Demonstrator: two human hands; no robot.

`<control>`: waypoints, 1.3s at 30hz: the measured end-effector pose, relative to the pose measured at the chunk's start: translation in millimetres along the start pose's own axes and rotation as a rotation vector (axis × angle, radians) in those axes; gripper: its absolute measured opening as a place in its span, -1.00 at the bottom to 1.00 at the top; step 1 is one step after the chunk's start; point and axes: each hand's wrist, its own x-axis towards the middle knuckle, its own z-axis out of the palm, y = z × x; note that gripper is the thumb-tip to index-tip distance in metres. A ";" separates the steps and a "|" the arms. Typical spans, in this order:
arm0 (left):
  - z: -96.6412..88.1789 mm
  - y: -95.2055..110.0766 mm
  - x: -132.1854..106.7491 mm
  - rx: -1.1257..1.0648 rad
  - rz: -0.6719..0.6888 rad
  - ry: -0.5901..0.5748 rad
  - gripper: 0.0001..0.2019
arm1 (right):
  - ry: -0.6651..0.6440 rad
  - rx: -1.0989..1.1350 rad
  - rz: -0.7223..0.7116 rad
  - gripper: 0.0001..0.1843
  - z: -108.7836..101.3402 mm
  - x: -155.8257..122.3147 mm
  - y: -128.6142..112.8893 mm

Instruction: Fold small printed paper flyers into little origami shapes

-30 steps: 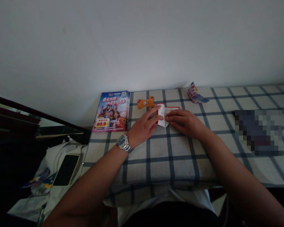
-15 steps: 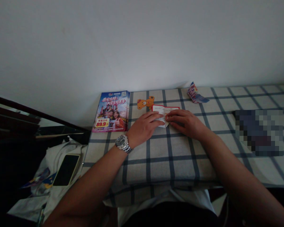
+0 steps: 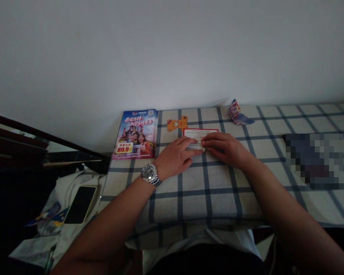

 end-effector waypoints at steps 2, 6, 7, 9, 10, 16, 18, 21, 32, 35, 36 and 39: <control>0.5 0.3 -0.3 -0.014 0.002 -0.020 -0.53 | -0.008 0.004 0.002 -0.74 -0.2 0.3 0.1; 0.1 -0.1 -1.5 -0.042 0.003 -0.029 -0.53 | -0.015 0.006 -0.002 -0.74 0.0 -0.4 0.8; -0.2 -0.1 -1.6 -0.047 0.004 -0.024 -0.54 | -0.014 0.006 -0.002 -0.74 0.1 -0.6 1.0; -0.8 -0.1 -1.5 -0.049 0.008 -0.020 -0.56 | -0.010 0.004 -0.002 -0.74 0.2 -1.0 1.2; -1.0 -0.1 -1.4 -0.047 0.010 -0.021 -0.56 | -0.010 0.003 -0.003 -0.74 0.2 -1.2 1.4; -1.2 0.3 -1.3 -0.036 0.011 -0.037 -0.55 | -0.014 0.002 -0.006 -0.74 -0.2 -1.1 2.1; -1.2 0.9 -1.3 -0.024 -0.002 -0.043 -0.55 | -0.014 -0.001 -0.010 -0.74 -0.1 -1.0 2.4; -1.8 3.2 -0.4 -0.001 -0.025 -0.053 -0.57 | -0.014 -0.001 -0.020 -0.74 0.9 -1.2 3.6; -3.1 3.6 2.9 0.045 0.020 -0.057 -0.61 | -0.004 0.011 -0.022 -0.72 1.8 -1.6 4.7; 2.3 0.8 2.9 0.030 0.071 -0.035 -0.62 | -0.008 0.006 -0.018 -0.73 1.5 -1.1 4.6; 3.8 0.1 2.8 0.021 0.079 -0.030 -0.62 | -0.010 0.007 -0.020 -0.73 1.5 -0.9 4.8; 5.5 -0.6 2.5 -0.006 0.082 -0.026 -0.61 | -0.005 0.014 -0.036 -0.75 2.1 -0.4 5.2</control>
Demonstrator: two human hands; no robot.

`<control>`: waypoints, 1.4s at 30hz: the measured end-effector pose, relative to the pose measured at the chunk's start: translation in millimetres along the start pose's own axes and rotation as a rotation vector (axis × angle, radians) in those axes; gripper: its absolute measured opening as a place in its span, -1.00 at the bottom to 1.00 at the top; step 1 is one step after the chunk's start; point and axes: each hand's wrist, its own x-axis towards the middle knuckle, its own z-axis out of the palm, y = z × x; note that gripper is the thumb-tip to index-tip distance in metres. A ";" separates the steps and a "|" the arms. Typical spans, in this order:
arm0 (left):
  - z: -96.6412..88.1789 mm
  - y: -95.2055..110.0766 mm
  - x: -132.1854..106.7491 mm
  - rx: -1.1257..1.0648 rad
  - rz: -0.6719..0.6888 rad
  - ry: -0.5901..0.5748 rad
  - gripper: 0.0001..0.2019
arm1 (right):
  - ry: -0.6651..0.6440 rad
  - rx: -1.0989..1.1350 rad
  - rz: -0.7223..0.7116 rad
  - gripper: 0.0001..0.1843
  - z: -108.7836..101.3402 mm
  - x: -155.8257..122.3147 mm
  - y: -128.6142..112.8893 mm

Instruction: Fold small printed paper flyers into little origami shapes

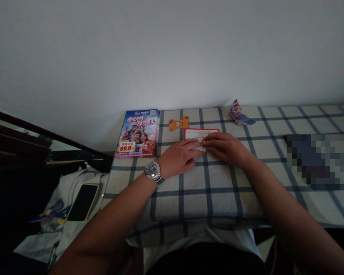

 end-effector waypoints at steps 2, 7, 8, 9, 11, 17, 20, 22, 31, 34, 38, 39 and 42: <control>-1.4 0.7 0.0 -0.007 -0.008 -0.003 -0.61 | 0.007 0.007 -0.010 -0.76 0.9 0.4 -0.4; -7.0 3.5 -0.8 0.001 -0.034 -0.013 -0.66 | 0.016 0.034 -0.022 -0.77 3.4 1.4 -2.9; -7.3 3.7 -1.3 0.003 -0.037 -0.016 -0.65 | 0.015 0.041 -0.023 -0.77 3.6 1.6 -3.2; -7.2 3.6 -1.8 0.006 -0.040 -0.017 -0.65 | 0.014 0.048 -0.023 -0.77 3.8 1.8 -3.2; -6.2 2.9 -2.9 0.009 -0.039 -0.014 -0.64 | 0.012 0.062 -0.024 -0.78 4.0 2.2 -2.7; -5.3 1.5 -3.2 0.004 -0.031 -0.018 -0.63 | 0.011 0.078 -0.018 -0.79 4.9 2.3 -0.5; -6.8 3.0 -2.4 0.005 -0.032 -0.012 -0.64 | 0.013 0.076 -0.017 -0.80 4.7 2.0 -1.0; -7.4 4.0 -1.9 0.010 -0.036 -0.014 -0.64 | 0.011 0.075 -0.011 -0.80 4.4 2.0 -1.6; -8.3 5.4 -1.7 0.025 -0.047 -0.030 -0.63 | 0.007 0.087 -0.002 -0.79 3.1 3.5 -2.8; -7.7 4.5 -2.2 0.019 -0.043 -0.028 -0.62 | 0.010 0.107 0.002 -0.79 2.0 4.5 -2.8; -7.2 2.5 -3.3 0.008 -0.035 -0.043 -0.62 | 0.006 0.132 -0.002 -0.79 2.3 5.2 -1.1; -7.3 2.2 -3.7 0.004 -0.034 -0.045 -0.62 | 0.006 0.136 -0.007 -0.80 2.6 5.4 -0.7; -8.1 1.8 -5.0 -0.001 -0.027 -0.054 -0.61 | 0.011 0.135 -0.021 -0.80 3.3 5.7 -0.5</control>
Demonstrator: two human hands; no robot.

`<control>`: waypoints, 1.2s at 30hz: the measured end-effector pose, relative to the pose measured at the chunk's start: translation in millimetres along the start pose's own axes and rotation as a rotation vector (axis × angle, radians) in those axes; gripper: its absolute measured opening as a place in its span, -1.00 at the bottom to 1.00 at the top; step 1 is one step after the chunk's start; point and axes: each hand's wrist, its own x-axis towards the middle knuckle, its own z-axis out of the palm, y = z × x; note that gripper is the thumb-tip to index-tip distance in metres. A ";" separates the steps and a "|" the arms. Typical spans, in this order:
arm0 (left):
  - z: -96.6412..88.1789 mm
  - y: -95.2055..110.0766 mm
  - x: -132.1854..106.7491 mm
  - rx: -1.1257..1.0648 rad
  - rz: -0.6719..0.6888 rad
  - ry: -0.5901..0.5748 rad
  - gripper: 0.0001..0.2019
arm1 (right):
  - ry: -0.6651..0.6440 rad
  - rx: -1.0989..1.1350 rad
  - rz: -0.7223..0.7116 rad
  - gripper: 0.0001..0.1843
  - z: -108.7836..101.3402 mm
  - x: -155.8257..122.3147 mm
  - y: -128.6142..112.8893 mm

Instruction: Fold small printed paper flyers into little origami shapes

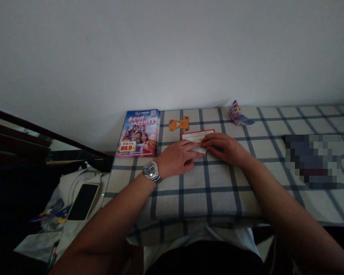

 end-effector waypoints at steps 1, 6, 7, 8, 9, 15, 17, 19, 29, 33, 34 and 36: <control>-0.3 0.1 -0.2 0.002 0.003 -0.005 -0.60 | 0.001 -0.002 -0.001 -0.80 0.1 0.1 -0.2; -1.7 1.8 1.2 0.045 -0.005 -0.025 -0.60 | 0.004 -0.009 0.008 -0.80 -0.3 -0.2 -1.8; -1.9 2.2 1.7 0.053 -0.008 -0.026 -0.61 | 0.004 -0.005 0.008 -0.80 -0.3 -0.2 -1.9; -2.0 2.5 2.2 0.058 -0.009 -0.025 -0.61 | 0.006 0.000 0.007 -0.80 -0.1 -0.2 -1.8; -2.2 2.9 2.6 0.061 -0.009 -0.023 -0.62 | 0.008 0.004 0.005 -0.80 0.2 -0.2 -1.5; -2.1 5.5 2.6 0.053 -0.009 -0.011 -0.61 | 0.020 -0.003 0.007 -0.82 1.8 0.0 -1.4; -0.7 6.2 2.1 0.041 -0.015 0.003 -0.62 | 0.019 0.011 0.004 -0.81 1.9 0.4 -2.5; 1.3 6.4 1.7 0.024 -0.011 0.026 -0.62 | 0.019 0.021 0.003 -0.80 1.9 0.7 -3.5; 2.2 8.4 2.4 -0.022 -0.031 0.018 -0.63 | 0.054 -0.045 0.034 -0.83 6.1 -1.6 -4.5; 1.8 10.1 2.8 -0.006 -0.050 0.011 -0.63 | 0.084 -0.095 0.044 -0.86 7.0 -3.2 -5.7; 2.0 10.3 2.8 -0.002 -0.055 0.010 -0.64 | 0.091 -0.108 0.038 -0.87 7.2 -3.6 -5.7; 2.2 10.8 2.9 0.003 -0.060 0.008 -0.63 | 0.095 -0.139 0.030 -0.89 7.7 -4.5 -5.6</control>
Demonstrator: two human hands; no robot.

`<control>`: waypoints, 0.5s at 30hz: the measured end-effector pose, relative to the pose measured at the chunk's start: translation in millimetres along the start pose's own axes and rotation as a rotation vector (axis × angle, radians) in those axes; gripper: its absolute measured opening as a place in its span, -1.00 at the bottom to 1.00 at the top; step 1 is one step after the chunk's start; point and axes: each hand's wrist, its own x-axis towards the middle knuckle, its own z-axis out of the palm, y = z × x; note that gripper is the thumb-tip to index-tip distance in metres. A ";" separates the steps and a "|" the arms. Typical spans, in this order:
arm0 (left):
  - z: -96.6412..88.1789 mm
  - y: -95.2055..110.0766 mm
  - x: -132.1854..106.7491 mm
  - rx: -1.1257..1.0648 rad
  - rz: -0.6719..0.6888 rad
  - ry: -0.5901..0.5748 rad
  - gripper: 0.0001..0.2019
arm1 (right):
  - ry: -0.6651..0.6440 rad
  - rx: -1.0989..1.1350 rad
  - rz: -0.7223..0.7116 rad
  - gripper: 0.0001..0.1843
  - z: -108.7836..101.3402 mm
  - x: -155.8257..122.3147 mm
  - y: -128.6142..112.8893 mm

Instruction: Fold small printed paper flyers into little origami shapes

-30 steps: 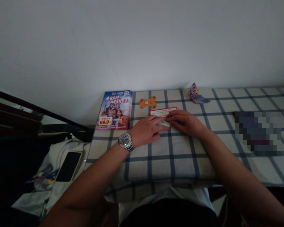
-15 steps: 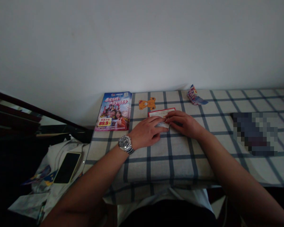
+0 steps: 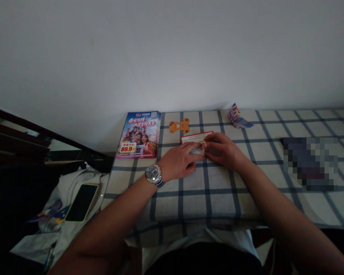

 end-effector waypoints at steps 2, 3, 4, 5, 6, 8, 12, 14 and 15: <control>-0.1 0.6 0.2 -0.001 -0.001 -0.003 -0.63 | -0.003 -0.033 -0.003 -0.89 0.5 -0.7 0.0; -0.2 0.9 0.3 -0.003 -0.001 -0.004 -0.63 | -0.008 -0.050 -0.004 -0.89 0.8 -0.8 -0.2; -0.3 1.2 0.5 -0.004 -0.002 -0.005 -0.63 | -0.012 -0.067 -0.004 -0.88 1.0 -0.8 -0.6; -0.4 1.4 0.7 -0.004 -0.002 -0.006 -0.64 | -0.015 -0.084 -0.002 -0.88 1.1 -0.5 -1.3; -0.4 1.7 0.8 -0.003 -0.004 -0.008 -0.64 | -0.018 -0.100 -0.001 -0.88 1.1 -0.1 -2.3; -0.3 2.0 1.0 -0.001 -0.005 -0.007 -0.66 | -0.019 -0.126 0.005 -0.87 0.9 0.9 -4.6; 0.8 1.6 0.2 0.002 0.000 0.002 -0.66 | -0.004 -0.148 0.015 -0.86 -0.3 2.1 -8.3; 1.9 1.1 -0.6 0.003 0.002 0.003 -0.65 | 0.000 -0.155 0.009 -0.88 -0.9 1.9 -9.1; 2.4 0.7 -0.9 0.003 0.001 0.004 -0.65 | 0.000 -0.158 0.007 -0.90 -1.0 1.7 -9.2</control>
